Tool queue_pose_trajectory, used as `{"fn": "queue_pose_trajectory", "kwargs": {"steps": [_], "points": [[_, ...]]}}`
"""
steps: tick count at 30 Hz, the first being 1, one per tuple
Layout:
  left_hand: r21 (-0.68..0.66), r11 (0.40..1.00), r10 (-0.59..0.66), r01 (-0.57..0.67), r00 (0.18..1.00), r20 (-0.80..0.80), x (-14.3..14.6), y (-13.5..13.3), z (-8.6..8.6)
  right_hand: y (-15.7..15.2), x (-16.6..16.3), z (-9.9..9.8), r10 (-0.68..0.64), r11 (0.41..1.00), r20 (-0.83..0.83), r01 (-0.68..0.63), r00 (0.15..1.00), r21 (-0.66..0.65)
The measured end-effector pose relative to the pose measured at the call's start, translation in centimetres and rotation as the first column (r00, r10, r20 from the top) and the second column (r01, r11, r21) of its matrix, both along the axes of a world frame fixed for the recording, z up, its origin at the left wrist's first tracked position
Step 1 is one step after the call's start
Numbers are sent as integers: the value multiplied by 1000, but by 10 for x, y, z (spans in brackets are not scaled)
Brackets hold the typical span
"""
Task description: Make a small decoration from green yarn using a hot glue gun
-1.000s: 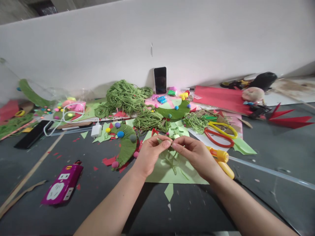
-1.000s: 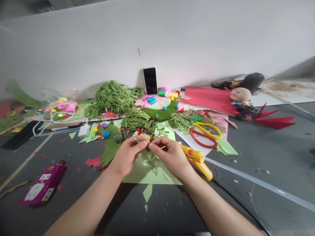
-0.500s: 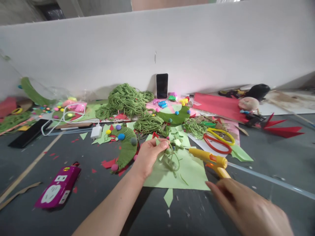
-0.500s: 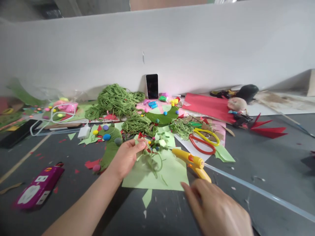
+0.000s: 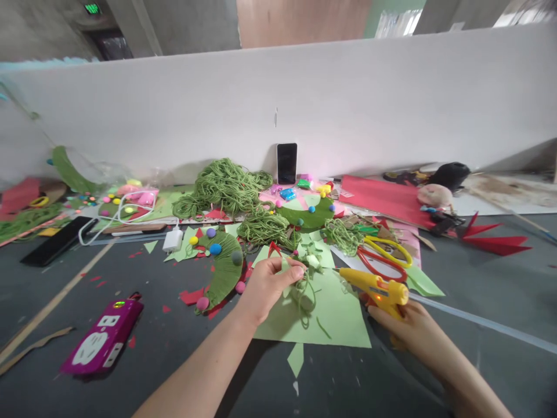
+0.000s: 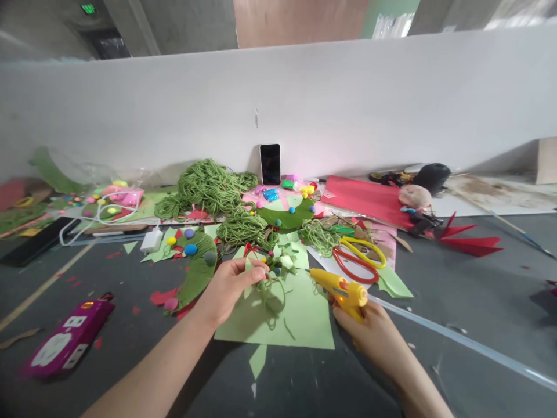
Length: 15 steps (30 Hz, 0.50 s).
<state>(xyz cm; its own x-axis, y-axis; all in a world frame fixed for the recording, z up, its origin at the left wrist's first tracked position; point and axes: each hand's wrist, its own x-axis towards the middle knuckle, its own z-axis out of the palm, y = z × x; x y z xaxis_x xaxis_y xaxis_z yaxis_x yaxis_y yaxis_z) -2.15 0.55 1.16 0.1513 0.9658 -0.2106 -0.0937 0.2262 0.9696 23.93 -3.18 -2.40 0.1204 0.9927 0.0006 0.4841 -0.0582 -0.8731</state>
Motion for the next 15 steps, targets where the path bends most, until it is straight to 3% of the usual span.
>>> {"fn": "queue_pose_trajectory", "kwargs": {"steps": [2, 6, 15], "points": [[-3, 1000, 3, -3, 1000, 2, 1, 0, -1, -9, -4, 6, 7, 995, -117, -19, 993, -97], [-35, 999, 16, -15, 999, 29, 4, 0, 0, -37, -26, 22, -214, 976, -300, 190, 930, -107], [-47, 999, -1, 4, 997, 73, 5, -3, 2, -55, -58, 25, -151, 988, -298, 132, 943, -81]]}}
